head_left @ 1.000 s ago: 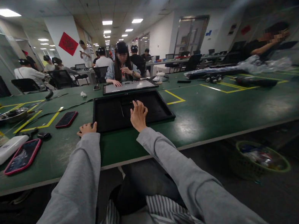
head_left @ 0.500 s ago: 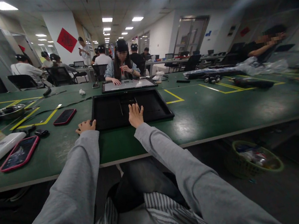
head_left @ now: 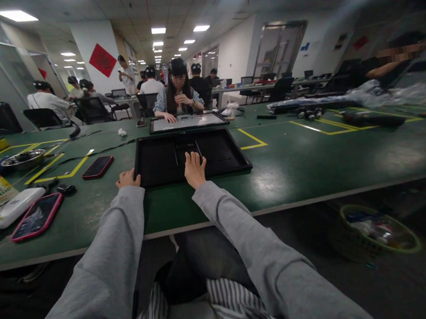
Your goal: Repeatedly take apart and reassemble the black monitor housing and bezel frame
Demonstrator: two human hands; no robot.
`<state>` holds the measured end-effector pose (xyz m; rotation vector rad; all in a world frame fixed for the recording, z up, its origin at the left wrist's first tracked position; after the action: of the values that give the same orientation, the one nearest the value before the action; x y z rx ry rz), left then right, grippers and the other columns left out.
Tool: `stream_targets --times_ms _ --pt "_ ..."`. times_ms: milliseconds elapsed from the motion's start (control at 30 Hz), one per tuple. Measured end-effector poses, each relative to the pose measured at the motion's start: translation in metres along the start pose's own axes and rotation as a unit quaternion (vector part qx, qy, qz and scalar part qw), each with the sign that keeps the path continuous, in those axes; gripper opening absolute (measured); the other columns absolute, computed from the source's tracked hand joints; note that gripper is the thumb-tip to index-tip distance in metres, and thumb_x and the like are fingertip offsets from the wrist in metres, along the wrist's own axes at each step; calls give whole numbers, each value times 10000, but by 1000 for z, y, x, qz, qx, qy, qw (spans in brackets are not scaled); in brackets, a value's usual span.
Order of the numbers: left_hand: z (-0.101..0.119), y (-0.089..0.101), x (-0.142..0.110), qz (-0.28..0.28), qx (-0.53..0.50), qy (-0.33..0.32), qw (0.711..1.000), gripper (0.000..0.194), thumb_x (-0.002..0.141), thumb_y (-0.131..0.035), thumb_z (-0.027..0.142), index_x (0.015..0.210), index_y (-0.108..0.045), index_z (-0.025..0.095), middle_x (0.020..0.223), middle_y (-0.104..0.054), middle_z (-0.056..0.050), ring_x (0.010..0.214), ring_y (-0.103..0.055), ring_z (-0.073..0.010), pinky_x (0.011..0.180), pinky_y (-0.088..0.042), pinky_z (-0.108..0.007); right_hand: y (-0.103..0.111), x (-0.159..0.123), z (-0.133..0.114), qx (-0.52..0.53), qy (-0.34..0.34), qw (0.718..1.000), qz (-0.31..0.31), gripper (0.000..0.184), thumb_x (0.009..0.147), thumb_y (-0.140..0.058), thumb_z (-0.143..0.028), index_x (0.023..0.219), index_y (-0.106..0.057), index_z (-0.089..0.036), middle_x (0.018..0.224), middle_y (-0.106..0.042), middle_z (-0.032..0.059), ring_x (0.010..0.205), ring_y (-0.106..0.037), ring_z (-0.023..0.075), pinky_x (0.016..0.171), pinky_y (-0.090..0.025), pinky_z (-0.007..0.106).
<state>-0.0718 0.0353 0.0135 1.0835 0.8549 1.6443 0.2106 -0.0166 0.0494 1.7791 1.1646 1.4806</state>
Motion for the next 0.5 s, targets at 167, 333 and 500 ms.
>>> stream_targets --times_ms 167,333,500 --pt "25 -5 -3 8 12 -33 999 532 944 -443 384 1440 -514 207 1471 -527 -116 1431 -319 -291 1107 -315 -521 15 -2 -20 45 27 998 27 500 970 -216 -111 1379 -503 -131 1384 -533 172 1275 -439 289 1070 -322 467" --pt "115 -36 -18 -57 -94 -123 986 483 983 -406 376 1411 -569 222 1457 -557 -97 1455 -306 -308 1157 -229 -583 8 -3 -22 52 -16 998 17 398 1010 -296 -265 1311 -515 -126 1297 -563 192 1184 -484 307 987 -399 441" --pt "195 -62 -31 -103 -147 -166 970 412 1024 -339 396 1297 -647 414 1424 -593 53 1397 -415 -218 1139 -323 -497 13 -5 35 16 -124 991 53 346 988 -315 -248 1206 -537 -97 1270 -542 261 1202 -453 362 975 -392 537"
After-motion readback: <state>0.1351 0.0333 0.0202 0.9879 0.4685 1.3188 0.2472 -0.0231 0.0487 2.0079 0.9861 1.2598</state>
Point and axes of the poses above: each hand's wrist, its own x-axis towards the middle knuckle, its own y-axis out of the back of the hand, z = x × y, the point moved 8 cm from there along x, towards the middle knuckle
